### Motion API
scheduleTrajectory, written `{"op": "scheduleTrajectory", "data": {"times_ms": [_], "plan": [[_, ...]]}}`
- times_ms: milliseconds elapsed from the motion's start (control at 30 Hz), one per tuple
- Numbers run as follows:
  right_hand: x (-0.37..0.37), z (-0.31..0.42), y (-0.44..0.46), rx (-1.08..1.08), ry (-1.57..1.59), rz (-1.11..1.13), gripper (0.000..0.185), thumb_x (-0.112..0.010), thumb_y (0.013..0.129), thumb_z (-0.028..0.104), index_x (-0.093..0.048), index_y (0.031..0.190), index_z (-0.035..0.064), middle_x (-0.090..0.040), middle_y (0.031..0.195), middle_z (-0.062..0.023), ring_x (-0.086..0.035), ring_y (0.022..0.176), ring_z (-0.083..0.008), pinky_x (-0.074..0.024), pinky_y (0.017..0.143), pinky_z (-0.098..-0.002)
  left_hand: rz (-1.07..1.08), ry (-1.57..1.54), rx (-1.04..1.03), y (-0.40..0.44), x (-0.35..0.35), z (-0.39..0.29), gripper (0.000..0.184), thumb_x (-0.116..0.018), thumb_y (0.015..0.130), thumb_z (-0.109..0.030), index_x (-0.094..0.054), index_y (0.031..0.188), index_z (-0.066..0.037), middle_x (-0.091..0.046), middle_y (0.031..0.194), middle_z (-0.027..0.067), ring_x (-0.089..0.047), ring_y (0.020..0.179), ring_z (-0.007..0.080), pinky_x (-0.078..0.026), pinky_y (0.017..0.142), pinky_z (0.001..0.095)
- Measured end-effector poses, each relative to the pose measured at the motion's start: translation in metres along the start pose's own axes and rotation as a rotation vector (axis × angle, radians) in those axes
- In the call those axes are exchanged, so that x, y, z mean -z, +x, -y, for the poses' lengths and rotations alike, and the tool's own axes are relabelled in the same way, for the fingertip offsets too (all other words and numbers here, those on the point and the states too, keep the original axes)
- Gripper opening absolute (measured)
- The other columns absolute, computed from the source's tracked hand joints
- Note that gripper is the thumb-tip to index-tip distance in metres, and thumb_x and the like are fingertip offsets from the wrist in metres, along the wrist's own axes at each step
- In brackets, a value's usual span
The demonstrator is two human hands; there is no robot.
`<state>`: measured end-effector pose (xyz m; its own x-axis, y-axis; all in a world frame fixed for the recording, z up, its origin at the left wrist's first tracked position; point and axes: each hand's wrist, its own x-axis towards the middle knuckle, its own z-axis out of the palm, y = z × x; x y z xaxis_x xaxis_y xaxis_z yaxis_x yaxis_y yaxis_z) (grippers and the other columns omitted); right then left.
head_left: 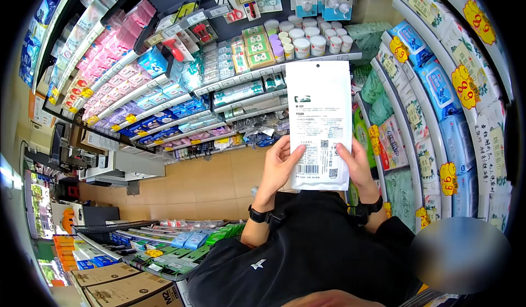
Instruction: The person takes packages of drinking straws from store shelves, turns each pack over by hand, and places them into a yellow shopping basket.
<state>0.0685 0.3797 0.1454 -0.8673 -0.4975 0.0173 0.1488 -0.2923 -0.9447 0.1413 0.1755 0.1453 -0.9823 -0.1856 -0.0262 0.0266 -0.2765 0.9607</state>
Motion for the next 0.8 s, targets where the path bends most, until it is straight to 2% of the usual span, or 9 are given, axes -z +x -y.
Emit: {"op": "scheduleTrajectory", "data": {"times_ms": [133,600,800], "plan": [[0.000,-0.002,0.009,0.097,-0.050,-0.030,0.029,-0.059,0.098,0.006,-0.053,0.124,-0.0061,-0.066,0.115,-0.0115,-0.062,0.105,-0.0120,-0.0485,0.091,-0.0263,-0.025,-0.016,-0.019,-0.002,-0.004,-0.008,0.032,-0.068,0.095,-0.007,-0.057,0.123,0.006,-0.070,0.110,0.0105,-0.066,0.100,0.0111,-0.054,0.086,0.0233],[0.000,-0.007,0.007,0.061,-0.114,-0.045,0.027,-0.063,0.097,0.005,-0.054,0.121,-0.0039,-0.066,0.111,-0.0098,-0.062,0.103,-0.0113,-0.0493,0.090,-0.0259,-0.042,0.020,0.017,-0.006,0.001,-0.003,0.029,-0.069,0.094,-0.007,-0.058,0.119,0.005,-0.070,0.108,0.0092,-0.065,0.098,0.0092,-0.053,0.084,0.0216],[-0.005,-0.007,0.012,0.109,-0.121,-0.043,0.028,-0.063,0.095,0.002,-0.053,0.121,-0.0040,-0.065,0.113,-0.0104,-0.062,0.104,-0.0120,-0.0491,0.091,-0.0264,-0.061,0.060,-0.029,-0.004,0.015,0.006,0.022,-0.060,0.101,-0.011,-0.060,0.117,0.005,-0.070,0.105,0.0059,-0.063,0.095,0.0062,-0.050,0.084,0.0216]]}}
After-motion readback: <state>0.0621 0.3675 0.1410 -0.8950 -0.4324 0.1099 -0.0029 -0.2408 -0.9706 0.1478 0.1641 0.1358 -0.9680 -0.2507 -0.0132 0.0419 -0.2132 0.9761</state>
